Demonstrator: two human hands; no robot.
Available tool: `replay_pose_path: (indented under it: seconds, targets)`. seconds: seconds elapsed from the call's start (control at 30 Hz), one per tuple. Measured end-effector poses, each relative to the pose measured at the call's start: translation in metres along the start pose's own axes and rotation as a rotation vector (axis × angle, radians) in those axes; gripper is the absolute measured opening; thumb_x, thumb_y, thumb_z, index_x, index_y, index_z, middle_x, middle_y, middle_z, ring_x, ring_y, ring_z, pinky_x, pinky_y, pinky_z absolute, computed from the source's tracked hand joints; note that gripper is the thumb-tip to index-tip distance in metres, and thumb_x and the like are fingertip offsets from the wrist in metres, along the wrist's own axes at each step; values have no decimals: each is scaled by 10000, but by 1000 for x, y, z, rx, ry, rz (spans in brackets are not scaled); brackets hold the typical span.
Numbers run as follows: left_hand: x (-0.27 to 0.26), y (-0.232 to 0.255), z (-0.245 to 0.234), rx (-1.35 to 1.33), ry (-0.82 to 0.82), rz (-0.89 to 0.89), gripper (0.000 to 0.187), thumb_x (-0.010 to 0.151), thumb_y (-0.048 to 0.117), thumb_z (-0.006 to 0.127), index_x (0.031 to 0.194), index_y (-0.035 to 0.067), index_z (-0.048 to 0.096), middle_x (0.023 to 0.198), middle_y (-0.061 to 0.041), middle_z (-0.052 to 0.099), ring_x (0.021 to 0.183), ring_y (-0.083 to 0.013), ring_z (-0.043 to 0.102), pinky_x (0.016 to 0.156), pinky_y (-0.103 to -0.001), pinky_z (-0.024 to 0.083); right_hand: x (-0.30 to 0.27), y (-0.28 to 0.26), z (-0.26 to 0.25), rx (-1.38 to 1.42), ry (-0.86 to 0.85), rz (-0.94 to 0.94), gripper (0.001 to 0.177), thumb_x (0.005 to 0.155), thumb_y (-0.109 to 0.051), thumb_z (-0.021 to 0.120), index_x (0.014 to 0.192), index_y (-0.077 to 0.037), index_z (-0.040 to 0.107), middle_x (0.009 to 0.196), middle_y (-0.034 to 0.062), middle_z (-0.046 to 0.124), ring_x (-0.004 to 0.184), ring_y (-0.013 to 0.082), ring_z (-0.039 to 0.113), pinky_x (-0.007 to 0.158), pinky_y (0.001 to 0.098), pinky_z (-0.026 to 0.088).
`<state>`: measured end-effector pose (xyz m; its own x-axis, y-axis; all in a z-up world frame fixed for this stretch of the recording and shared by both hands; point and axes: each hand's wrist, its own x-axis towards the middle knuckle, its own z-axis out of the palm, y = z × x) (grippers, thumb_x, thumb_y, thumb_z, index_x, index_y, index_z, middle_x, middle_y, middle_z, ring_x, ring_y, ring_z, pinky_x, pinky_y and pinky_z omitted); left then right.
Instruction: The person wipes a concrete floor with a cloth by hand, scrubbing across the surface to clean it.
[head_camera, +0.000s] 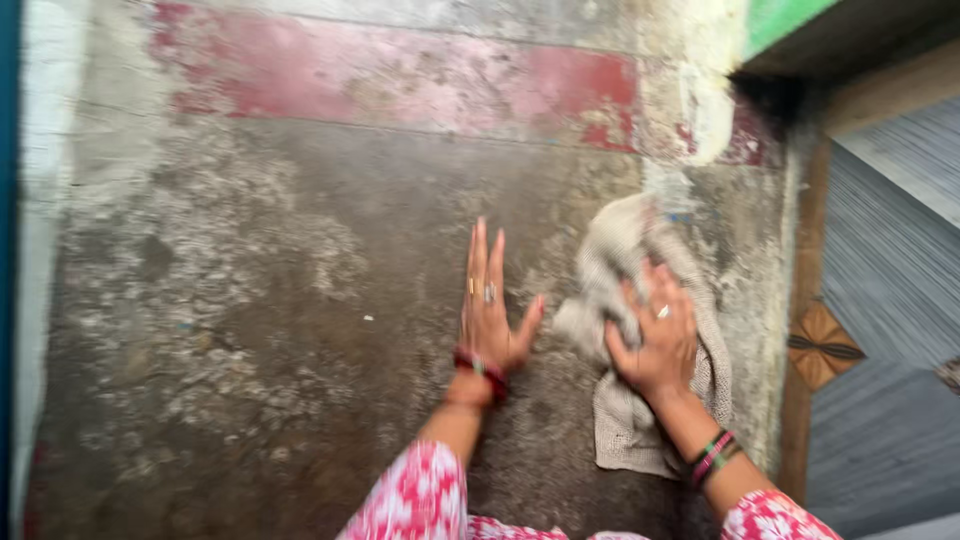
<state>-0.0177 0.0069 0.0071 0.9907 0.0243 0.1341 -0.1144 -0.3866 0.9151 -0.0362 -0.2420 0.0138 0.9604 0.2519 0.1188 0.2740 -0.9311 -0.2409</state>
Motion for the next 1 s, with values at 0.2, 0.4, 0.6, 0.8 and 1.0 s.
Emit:
replay_pose_path:
  seconds: [0.2, 0.4, 0.6, 0.8, 1.0]
  targets:
    - [-53, 17, -38, 0, 53, -132, 785, 1032, 528, 450, 1615, 20, 321, 1715, -240, 239, 1624, -411, 174, 1307, -555, 151, 64, -118, 63, 37, 118, 126, 671, 915, -408, 669, 1494, -84, 566, 1581, 255, 424, 1498, 412, 355, 1208, 571, 259]
    - [-53, -1, -81, 395, 33, -330, 747, 1016, 564, 372, 1578, 74, 397, 1672, -186, 305, 1572, -405, 186, 1246, -602, 65, 79, -219, 78, 166, 48, -4, 544, 957, -276, 603, 1445, -36, 590, 1561, 248, 470, 1477, 411, 385, 1193, 547, 275]
    - [-50, -20, -85, 502, 28, -377, 698, 974, 635, 432, 1548, 238, 434, 1680, -181, 240, 1535, -481, 107, 1181, -699, 49, 75, -151, 55, 193, 192, 132, 434, 1000, -145, 537, 1396, 13, 615, 1541, 241, 517, 1457, 409, 416, 1178, 522, 291]
    - [-40, -26, -65, 713, -54, -215, 780, 812, 716, 563, 1507, 375, 466, 1684, -112, 171, 1509, -522, 22, 1127, -787, 33, 50, -128, 80, 306, 300, 255, 349, 1081, -139, 475, 1356, -3, 642, 1511, 176, 559, 1451, 376, 473, 1202, 478, 354]
    - [-2, -78, -99, 818, -67, -134, 676, 881, 650, 542, 1505, 395, 482, 1684, -65, 192, 1532, -464, 70, 1149, -771, 43, 47, -119, 84, 326, 429, 410, 325, 1084, -167, 474, 1276, 2, 673, 1442, 152, 625, 1406, 365, 512, 1201, 472, 373]
